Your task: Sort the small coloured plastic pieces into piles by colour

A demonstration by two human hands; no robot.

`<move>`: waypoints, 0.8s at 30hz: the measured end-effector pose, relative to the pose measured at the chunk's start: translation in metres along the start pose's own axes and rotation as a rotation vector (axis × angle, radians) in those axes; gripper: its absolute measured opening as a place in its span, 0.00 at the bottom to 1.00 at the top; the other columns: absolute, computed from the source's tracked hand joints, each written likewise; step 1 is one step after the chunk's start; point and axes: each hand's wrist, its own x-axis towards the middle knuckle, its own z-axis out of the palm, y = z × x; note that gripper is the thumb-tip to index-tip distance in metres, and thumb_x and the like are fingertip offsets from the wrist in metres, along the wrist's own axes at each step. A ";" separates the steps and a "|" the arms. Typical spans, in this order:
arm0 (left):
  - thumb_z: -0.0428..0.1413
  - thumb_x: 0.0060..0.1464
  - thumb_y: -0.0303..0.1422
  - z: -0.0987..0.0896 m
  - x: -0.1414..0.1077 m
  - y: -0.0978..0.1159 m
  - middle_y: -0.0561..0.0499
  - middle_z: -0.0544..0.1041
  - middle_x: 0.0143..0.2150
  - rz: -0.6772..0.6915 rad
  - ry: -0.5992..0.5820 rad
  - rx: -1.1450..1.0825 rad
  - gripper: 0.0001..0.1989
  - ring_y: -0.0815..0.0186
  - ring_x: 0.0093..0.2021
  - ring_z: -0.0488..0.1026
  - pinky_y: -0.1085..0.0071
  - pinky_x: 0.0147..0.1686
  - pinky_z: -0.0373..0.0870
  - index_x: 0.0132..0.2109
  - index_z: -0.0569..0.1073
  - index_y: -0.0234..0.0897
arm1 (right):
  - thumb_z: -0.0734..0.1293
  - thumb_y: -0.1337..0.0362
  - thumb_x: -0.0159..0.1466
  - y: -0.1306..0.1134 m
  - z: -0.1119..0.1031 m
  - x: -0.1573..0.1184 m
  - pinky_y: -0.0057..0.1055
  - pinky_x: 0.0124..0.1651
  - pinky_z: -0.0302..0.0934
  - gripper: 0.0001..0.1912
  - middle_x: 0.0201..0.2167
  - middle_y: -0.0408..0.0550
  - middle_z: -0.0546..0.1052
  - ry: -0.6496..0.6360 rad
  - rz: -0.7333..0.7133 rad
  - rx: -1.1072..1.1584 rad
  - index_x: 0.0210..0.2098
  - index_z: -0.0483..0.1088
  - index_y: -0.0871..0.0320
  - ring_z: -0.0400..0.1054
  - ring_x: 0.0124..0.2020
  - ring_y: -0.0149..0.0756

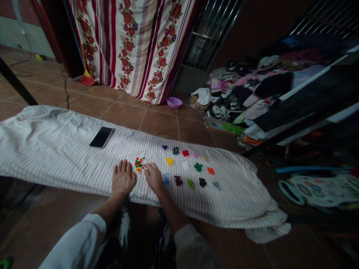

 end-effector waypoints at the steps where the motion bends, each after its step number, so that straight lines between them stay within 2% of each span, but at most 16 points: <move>1: 0.45 0.57 0.33 0.000 0.000 0.000 0.33 0.69 0.61 0.000 0.001 -0.002 0.23 0.47 0.63 0.62 0.51 0.61 0.54 0.55 0.71 0.26 | 0.60 0.70 0.63 -0.003 0.002 0.000 0.30 0.49 0.64 0.15 0.42 0.48 0.75 -0.013 0.009 -0.017 0.46 0.74 0.54 0.70 0.44 0.35; 6: 0.45 0.57 0.33 0.000 0.000 0.000 0.33 0.69 0.61 -0.004 -0.002 -0.019 0.24 0.47 0.63 0.62 0.50 0.61 0.54 0.56 0.71 0.26 | 0.62 0.69 0.64 -0.008 0.005 0.003 0.30 0.48 0.63 0.13 0.41 0.48 0.75 -0.026 0.063 -0.096 0.45 0.74 0.55 0.70 0.44 0.36; 12: 0.45 0.56 0.32 -0.002 0.000 0.001 0.32 0.68 0.61 -0.014 -0.009 -0.046 0.24 0.46 0.64 0.61 0.50 0.62 0.53 0.55 0.71 0.25 | 0.61 0.70 0.65 -0.011 0.008 0.001 0.29 0.47 0.61 0.11 0.38 0.47 0.75 0.029 0.053 -0.162 0.42 0.74 0.55 0.69 0.42 0.35; 24: 0.45 0.56 0.33 0.000 -0.001 0.000 0.32 0.69 0.60 0.011 0.028 -0.026 0.23 0.47 0.63 0.62 0.51 0.62 0.53 0.54 0.71 0.27 | 0.59 0.68 0.65 -0.012 0.008 -0.005 0.30 0.47 0.61 0.10 0.36 0.47 0.75 0.086 0.084 -0.094 0.40 0.71 0.56 0.69 0.41 0.36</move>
